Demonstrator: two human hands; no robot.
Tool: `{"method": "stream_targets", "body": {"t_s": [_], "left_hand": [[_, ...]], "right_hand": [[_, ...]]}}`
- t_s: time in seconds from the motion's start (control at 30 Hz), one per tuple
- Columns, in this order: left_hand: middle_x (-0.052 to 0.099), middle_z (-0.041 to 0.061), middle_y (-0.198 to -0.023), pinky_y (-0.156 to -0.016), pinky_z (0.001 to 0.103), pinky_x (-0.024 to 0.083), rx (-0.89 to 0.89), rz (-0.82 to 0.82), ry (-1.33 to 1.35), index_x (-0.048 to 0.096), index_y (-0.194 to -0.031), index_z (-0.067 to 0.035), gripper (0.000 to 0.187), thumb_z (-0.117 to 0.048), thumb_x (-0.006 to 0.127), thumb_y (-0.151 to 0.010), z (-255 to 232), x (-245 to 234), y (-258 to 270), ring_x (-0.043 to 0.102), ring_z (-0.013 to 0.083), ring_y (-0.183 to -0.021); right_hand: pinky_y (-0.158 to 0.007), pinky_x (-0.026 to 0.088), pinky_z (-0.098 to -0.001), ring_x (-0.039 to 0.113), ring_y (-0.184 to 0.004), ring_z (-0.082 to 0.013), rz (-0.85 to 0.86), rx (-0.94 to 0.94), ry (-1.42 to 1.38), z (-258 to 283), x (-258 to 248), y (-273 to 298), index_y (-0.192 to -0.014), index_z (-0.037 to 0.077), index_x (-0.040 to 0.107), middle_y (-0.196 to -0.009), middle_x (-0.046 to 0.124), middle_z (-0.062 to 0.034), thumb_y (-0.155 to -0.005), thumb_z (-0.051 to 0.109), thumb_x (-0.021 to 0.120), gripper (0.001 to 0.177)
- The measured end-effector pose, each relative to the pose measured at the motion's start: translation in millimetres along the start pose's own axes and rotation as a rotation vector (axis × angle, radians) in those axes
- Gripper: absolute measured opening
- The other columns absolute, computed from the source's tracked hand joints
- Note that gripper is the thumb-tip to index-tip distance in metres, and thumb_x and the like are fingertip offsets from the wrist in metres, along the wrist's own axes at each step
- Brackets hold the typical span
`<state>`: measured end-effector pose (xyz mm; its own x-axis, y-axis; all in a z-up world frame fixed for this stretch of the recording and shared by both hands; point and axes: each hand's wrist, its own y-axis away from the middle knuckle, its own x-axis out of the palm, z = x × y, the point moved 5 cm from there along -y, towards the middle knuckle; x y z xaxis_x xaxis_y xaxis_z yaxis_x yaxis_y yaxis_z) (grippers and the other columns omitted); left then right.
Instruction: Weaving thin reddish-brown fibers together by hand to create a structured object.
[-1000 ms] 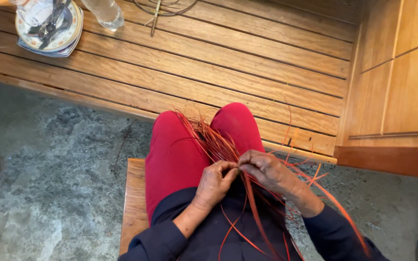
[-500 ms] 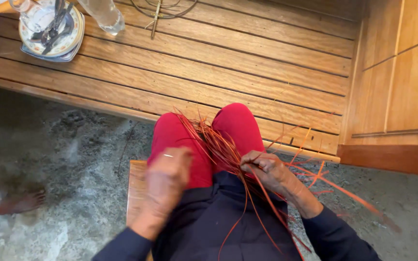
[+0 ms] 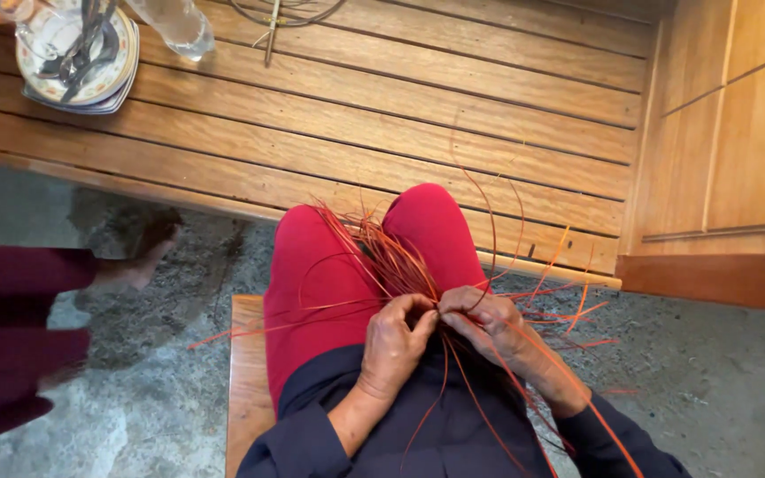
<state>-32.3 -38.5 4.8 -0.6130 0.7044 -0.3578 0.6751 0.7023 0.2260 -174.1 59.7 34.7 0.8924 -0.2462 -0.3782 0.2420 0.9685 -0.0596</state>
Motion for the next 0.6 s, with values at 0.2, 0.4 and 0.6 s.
{"method": "stream_targets", "body": {"t_s": [0.2,0.4,0.6], "left_hand": [[0.078,0.009,-0.091,-0.077,0.041,0.061,0.041,-0.001,0.029,0.078,-0.101,-0.016,0.013,-0.017,0.074,-0.089,7.5,5.9,1.4,0.075,0.0335,-0.092],[0.076,0.011,-0.092,-0.078,0.044,0.06,0.079,0.101,0.11,0.079,-0.098,-0.013,0.012,-0.016,0.078,-0.087,2.6,1.6,-5.3,0.074,0.0368,-0.092],[0.078,0.012,-0.09,-0.076,0.043,0.061,0.0,0.057,0.12,0.079,-0.1,-0.013,0.014,-0.02,0.077,-0.089,7.6,-0.1,-1.1,0.076,0.0348,-0.091]], "right_hand": [[-0.082,0.061,-0.0404,0.076,-0.094,-0.0306,-0.041,-0.088,0.035,4.8,2.0,9.7,-0.101,0.01,0.077,-0.108,0.075,-0.0135,-0.092,0.01,0.07,0.012],[-0.089,0.058,-0.0354,0.075,-0.102,-0.0286,-0.132,-0.19,0.051,-9.8,10.1,33.0,-0.103,0.007,0.079,-0.115,0.072,-0.0145,-0.09,0.008,0.074,0.014],[-0.093,0.058,-0.0323,0.074,-0.105,-0.0235,-0.176,-0.254,0.137,-22.3,15.0,41.7,-0.098,0.009,0.081,-0.12,0.071,-0.0101,-0.087,0.009,0.076,0.013]]}}
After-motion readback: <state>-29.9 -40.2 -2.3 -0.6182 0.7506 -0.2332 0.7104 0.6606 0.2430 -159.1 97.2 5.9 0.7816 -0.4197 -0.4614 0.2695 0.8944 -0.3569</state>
